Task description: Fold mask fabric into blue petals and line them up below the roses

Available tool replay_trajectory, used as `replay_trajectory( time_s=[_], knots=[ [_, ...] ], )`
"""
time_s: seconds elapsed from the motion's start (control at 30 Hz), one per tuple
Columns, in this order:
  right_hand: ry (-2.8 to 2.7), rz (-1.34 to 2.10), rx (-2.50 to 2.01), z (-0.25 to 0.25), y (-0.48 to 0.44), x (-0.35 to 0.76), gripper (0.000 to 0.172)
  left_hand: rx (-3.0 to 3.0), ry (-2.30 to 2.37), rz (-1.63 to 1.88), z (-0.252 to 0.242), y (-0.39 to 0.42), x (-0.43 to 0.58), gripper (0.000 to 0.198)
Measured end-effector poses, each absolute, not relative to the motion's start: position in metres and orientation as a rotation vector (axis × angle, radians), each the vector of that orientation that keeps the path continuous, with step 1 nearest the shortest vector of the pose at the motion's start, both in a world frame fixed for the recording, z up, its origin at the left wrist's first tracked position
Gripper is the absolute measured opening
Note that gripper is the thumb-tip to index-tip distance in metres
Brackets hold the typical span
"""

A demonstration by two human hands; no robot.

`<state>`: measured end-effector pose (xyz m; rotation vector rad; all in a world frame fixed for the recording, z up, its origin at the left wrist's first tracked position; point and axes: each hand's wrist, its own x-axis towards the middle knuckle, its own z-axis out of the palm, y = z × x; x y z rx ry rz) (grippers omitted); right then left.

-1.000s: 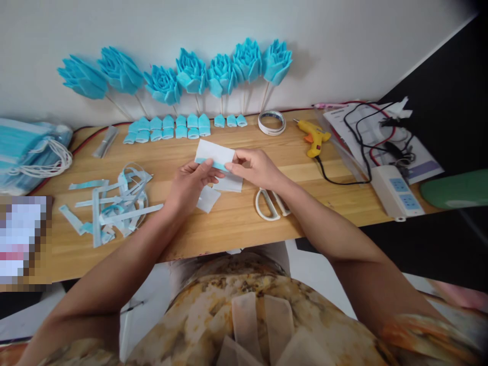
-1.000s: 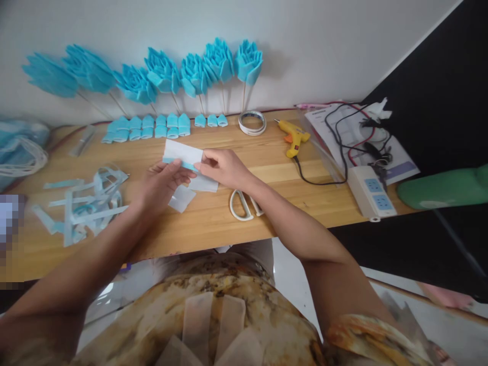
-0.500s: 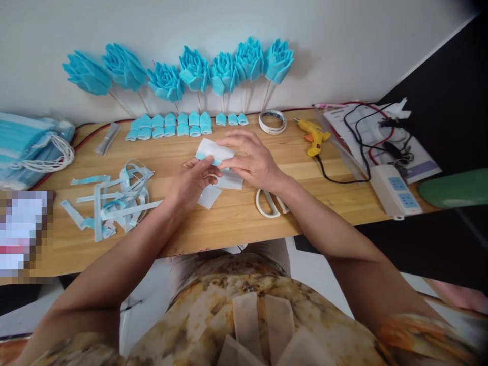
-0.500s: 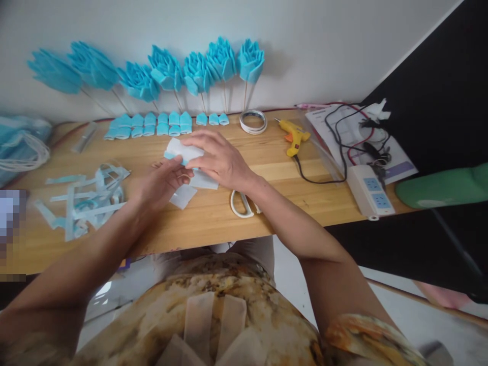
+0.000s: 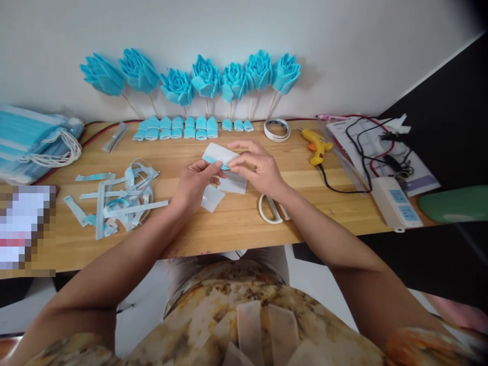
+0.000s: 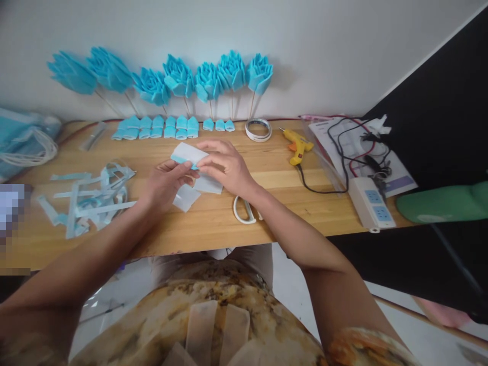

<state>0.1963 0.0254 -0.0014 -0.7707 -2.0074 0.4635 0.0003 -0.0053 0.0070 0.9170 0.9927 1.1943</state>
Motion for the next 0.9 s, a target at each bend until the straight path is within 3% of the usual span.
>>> replay_trajectory(
  time_s=[0.3,0.6,0.77,0.9],
  knots=[
    [-1.897,0.666,-0.91,0.001,0.02,0.193,0.012,0.973,1.056,1.193,0.005,-0.005,0.001,0.022],
    [-2.139,0.282,-0.71,0.004,0.031,0.199,0.009,0.801,0.913,1.117,0.015,-0.003,-0.001,0.023],
    [-2.268,0.27,-0.72,0.01,0.035,0.204,0.023,0.752,0.862,1.084,0.016,-0.002,-0.003,0.021],
    [-2.272,0.272,-0.699,0.006,0.037,0.204,0.017,0.768,0.844,1.044,0.013,-0.003,-0.003,0.017]
  ],
)
